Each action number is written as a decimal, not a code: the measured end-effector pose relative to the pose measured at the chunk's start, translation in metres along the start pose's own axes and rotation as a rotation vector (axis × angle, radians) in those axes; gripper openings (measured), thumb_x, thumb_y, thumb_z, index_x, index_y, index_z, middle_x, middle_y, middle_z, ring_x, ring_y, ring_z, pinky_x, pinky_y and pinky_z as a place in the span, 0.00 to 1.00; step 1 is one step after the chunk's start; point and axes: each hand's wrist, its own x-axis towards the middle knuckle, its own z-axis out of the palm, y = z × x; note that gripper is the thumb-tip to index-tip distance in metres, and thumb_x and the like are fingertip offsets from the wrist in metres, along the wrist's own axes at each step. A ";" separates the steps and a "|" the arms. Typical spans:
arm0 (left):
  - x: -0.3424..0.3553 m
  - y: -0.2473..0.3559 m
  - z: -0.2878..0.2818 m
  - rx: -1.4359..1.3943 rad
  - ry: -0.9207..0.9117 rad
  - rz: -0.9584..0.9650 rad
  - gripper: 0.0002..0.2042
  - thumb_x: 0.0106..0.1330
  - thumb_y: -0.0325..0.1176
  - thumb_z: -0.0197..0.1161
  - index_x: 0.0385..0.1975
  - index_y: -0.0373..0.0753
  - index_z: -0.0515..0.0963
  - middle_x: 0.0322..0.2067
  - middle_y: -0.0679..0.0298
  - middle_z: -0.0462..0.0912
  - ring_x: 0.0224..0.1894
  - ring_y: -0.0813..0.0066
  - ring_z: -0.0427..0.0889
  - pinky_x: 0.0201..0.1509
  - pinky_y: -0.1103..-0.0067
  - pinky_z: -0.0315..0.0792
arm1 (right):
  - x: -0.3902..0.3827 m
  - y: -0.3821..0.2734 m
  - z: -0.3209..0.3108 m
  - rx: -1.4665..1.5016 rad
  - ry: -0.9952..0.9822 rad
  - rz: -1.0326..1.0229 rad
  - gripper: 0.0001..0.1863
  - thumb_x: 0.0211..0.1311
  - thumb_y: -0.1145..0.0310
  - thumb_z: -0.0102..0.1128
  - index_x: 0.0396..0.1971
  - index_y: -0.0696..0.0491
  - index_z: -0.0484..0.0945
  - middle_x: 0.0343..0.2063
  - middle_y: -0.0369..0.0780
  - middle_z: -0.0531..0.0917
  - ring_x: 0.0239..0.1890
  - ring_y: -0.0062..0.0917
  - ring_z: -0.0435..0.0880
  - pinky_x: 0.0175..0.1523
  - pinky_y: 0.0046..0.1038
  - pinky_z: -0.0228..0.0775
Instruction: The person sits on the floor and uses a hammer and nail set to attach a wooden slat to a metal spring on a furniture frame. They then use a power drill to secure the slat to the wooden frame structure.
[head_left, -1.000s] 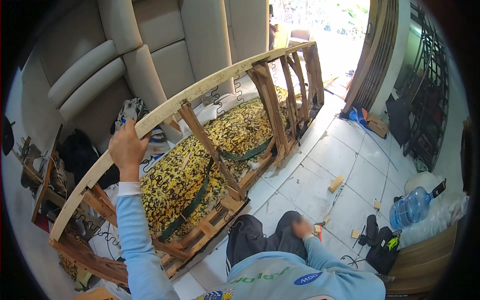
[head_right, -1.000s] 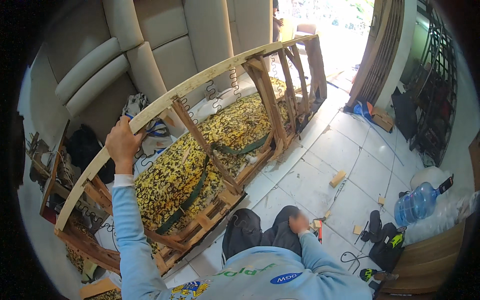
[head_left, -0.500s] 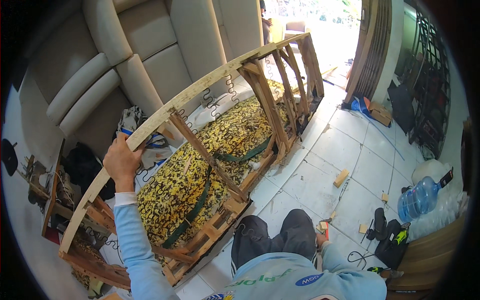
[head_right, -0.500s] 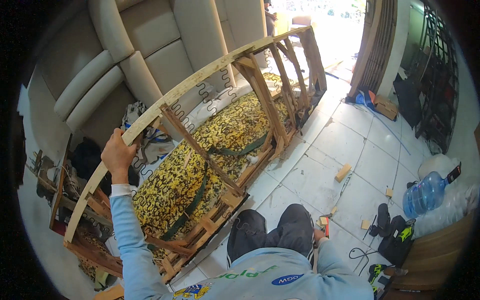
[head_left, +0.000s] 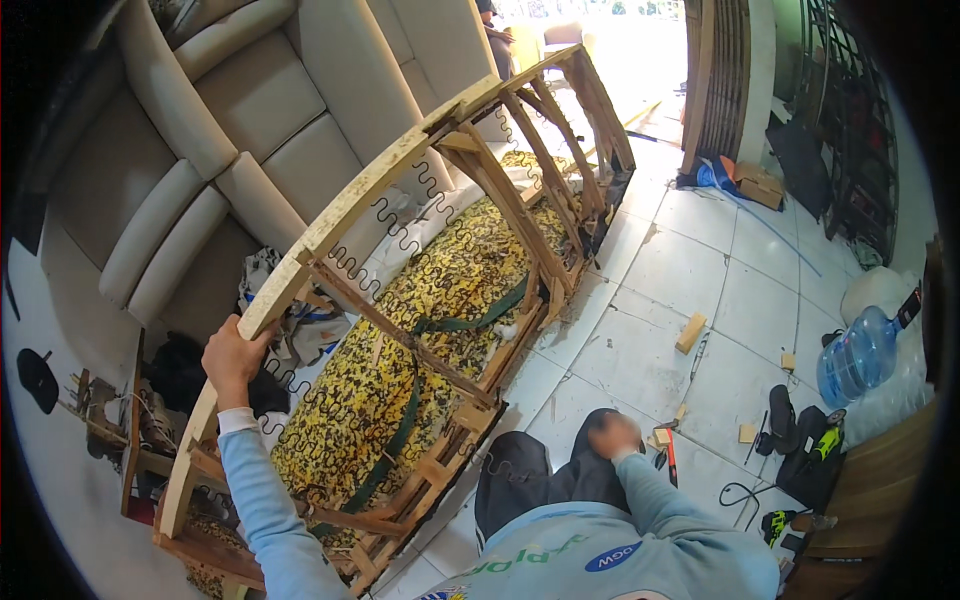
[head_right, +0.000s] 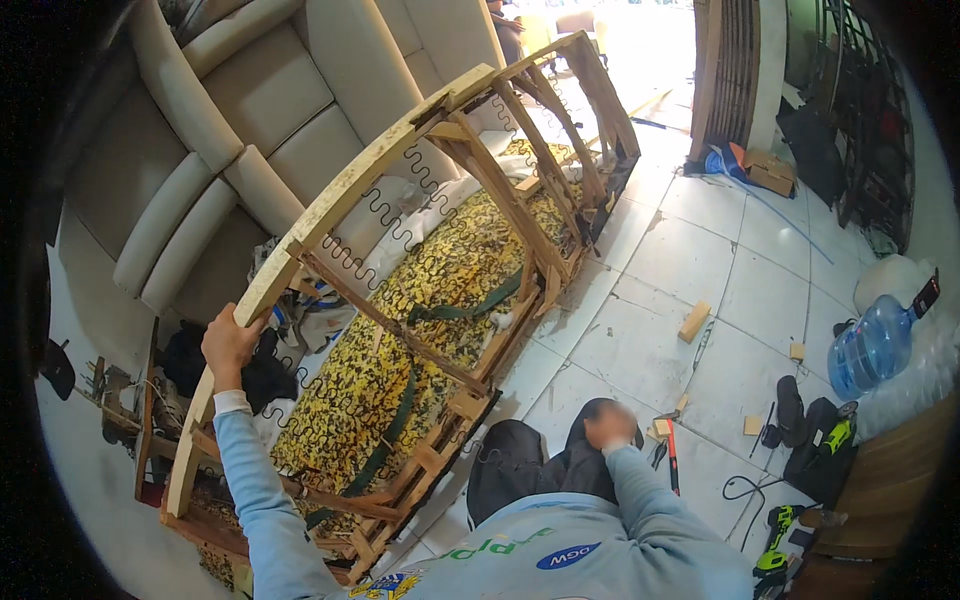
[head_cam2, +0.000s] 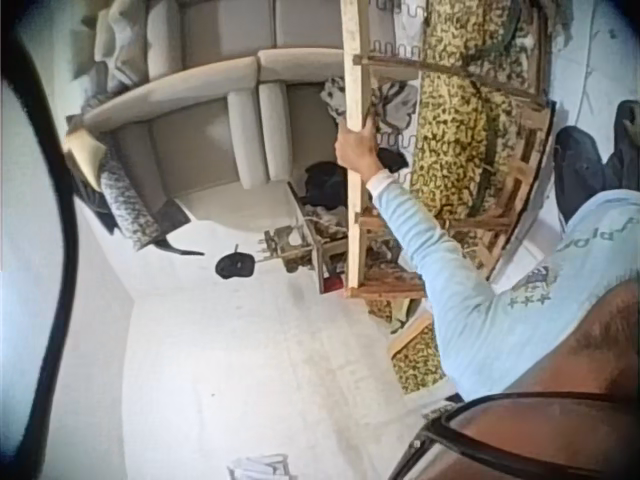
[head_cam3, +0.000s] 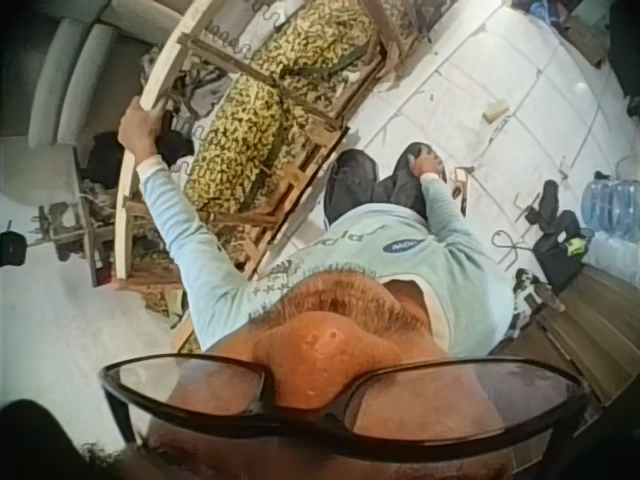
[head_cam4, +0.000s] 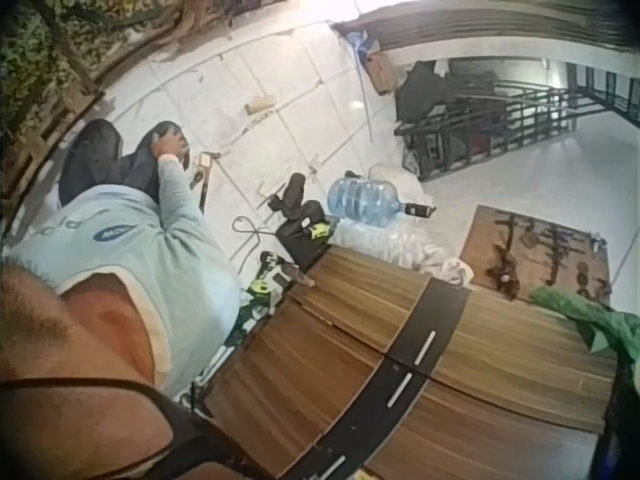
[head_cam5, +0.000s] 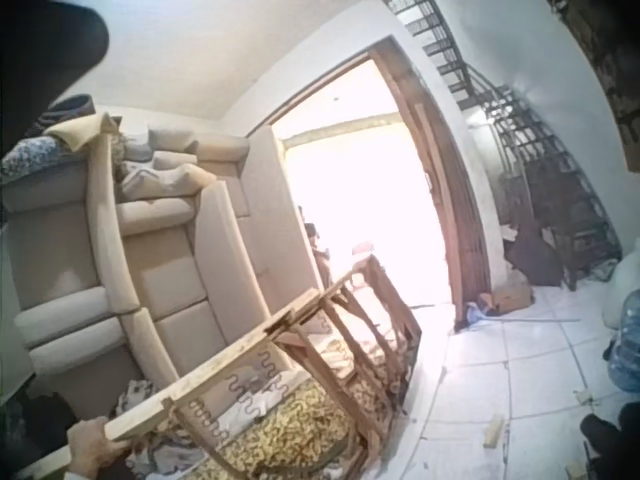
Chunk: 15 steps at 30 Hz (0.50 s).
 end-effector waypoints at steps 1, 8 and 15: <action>-0.004 0.003 0.000 -0.005 0.026 -0.010 0.30 0.56 0.69 0.70 0.36 0.44 0.84 0.33 0.53 0.90 0.40 0.48 0.89 0.41 0.57 0.81 | 0.001 -0.002 0.000 -0.001 -0.002 0.011 0.42 0.66 0.37 0.61 0.74 0.47 0.68 0.71 0.54 0.68 0.72 0.58 0.68 0.72 0.55 0.64; -0.010 -0.002 -0.025 0.000 0.273 -0.048 0.28 0.55 0.67 0.73 0.39 0.48 0.85 0.31 0.56 0.90 0.37 0.48 0.90 0.38 0.56 0.81 | 0.010 0.010 0.004 0.094 -0.024 -0.027 0.41 0.66 0.39 0.63 0.72 0.48 0.69 0.68 0.55 0.70 0.70 0.56 0.71 0.70 0.57 0.66; -0.001 0.001 -0.127 0.081 0.827 0.132 0.25 0.59 0.64 0.76 0.44 0.50 0.86 0.26 0.58 0.89 0.28 0.53 0.90 0.27 0.64 0.78 | 0.007 -0.030 -0.095 0.440 0.542 -0.543 0.38 0.67 0.56 0.69 0.70 0.60 0.65 0.66 0.66 0.68 0.67 0.64 0.70 0.69 0.54 0.69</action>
